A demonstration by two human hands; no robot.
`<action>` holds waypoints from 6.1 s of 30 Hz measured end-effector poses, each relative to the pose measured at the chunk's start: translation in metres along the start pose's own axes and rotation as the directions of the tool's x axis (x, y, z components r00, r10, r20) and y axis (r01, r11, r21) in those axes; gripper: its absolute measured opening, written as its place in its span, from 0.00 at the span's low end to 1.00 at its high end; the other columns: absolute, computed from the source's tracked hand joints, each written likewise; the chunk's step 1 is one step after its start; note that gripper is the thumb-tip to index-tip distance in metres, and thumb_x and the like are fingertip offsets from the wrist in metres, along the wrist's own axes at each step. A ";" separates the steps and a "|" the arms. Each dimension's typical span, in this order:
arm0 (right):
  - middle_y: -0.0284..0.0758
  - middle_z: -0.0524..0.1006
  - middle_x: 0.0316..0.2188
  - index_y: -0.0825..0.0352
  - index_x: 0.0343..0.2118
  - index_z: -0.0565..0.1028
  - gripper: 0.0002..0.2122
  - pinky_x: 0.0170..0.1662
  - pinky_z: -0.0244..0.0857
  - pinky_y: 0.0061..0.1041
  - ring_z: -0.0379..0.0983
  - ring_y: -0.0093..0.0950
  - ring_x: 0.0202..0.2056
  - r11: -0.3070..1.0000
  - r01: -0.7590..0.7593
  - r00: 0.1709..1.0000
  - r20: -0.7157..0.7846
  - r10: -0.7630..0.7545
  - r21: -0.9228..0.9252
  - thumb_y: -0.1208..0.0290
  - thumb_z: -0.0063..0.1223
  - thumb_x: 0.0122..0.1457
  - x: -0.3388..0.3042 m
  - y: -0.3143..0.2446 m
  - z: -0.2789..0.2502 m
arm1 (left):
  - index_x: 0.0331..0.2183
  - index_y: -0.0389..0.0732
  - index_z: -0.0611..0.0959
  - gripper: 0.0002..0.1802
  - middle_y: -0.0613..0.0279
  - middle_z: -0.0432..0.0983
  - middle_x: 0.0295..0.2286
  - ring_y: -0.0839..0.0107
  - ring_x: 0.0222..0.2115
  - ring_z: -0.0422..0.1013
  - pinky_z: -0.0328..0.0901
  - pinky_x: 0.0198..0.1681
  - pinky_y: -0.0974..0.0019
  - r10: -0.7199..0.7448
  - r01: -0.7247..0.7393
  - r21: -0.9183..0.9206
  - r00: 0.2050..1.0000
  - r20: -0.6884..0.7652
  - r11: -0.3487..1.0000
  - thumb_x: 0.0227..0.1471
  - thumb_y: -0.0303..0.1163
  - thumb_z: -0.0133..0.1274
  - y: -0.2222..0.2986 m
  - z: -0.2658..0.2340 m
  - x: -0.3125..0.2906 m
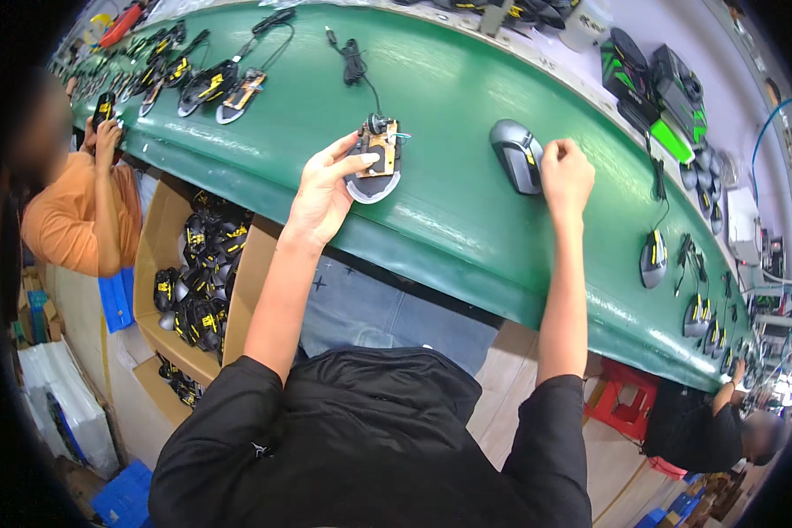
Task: Assemble internal and external components of computer mice on an assembly line.
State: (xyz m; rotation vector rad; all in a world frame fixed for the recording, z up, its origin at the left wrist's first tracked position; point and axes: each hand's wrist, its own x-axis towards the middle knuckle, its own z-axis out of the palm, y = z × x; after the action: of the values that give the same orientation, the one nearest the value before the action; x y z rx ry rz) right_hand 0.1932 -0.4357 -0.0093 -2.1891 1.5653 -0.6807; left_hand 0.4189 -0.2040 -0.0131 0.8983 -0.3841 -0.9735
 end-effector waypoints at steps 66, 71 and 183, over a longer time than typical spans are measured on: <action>0.53 0.72 0.50 0.71 0.54 0.68 0.33 0.55 0.63 0.37 0.70 0.49 0.51 0.885 0.465 0.882 -0.092 -0.462 0.022 0.52 0.59 0.51 -0.054 -0.048 0.027 | 0.53 0.34 0.65 0.25 0.42 0.72 0.43 0.53 0.40 0.76 0.77 0.37 0.52 -0.015 0.015 -0.008 0.996 0.085 1.000 0.55 0.24 0.49 -0.032 0.040 -0.018; 0.51 0.73 0.50 0.70 0.51 0.71 0.24 0.55 0.63 0.36 0.70 0.47 0.51 0.836 0.512 0.859 -0.139 -0.493 0.198 0.63 0.58 0.53 -0.057 -0.054 0.039 | 0.54 0.34 0.63 0.25 0.44 0.72 0.44 0.52 0.40 0.76 0.77 0.38 0.52 0.035 -0.038 0.027 0.994 0.101 0.999 0.56 0.24 0.49 -0.039 0.037 -0.017; 0.44 0.79 0.32 0.62 0.39 0.77 0.14 0.39 0.71 0.42 0.76 0.45 0.36 0.382 0.916 0.339 0.271 -0.901 0.124 0.66 0.60 0.49 -0.016 -0.347 0.200 | 0.37 0.37 0.75 0.23 0.42 0.66 0.44 0.48 0.49 0.61 0.59 0.52 0.50 0.691 -0.075 0.985 0.705 0.162 -0.154 0.43 0.40 0.62 0.036 -0.093 0.043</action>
State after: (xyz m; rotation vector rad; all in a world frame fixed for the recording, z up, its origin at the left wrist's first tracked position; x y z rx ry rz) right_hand 0.5721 -0.3071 0.0156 -2.9433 0.0052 -0.5060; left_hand 0.5219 -0.1863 -0.0440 2.1389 -0.9705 0.4685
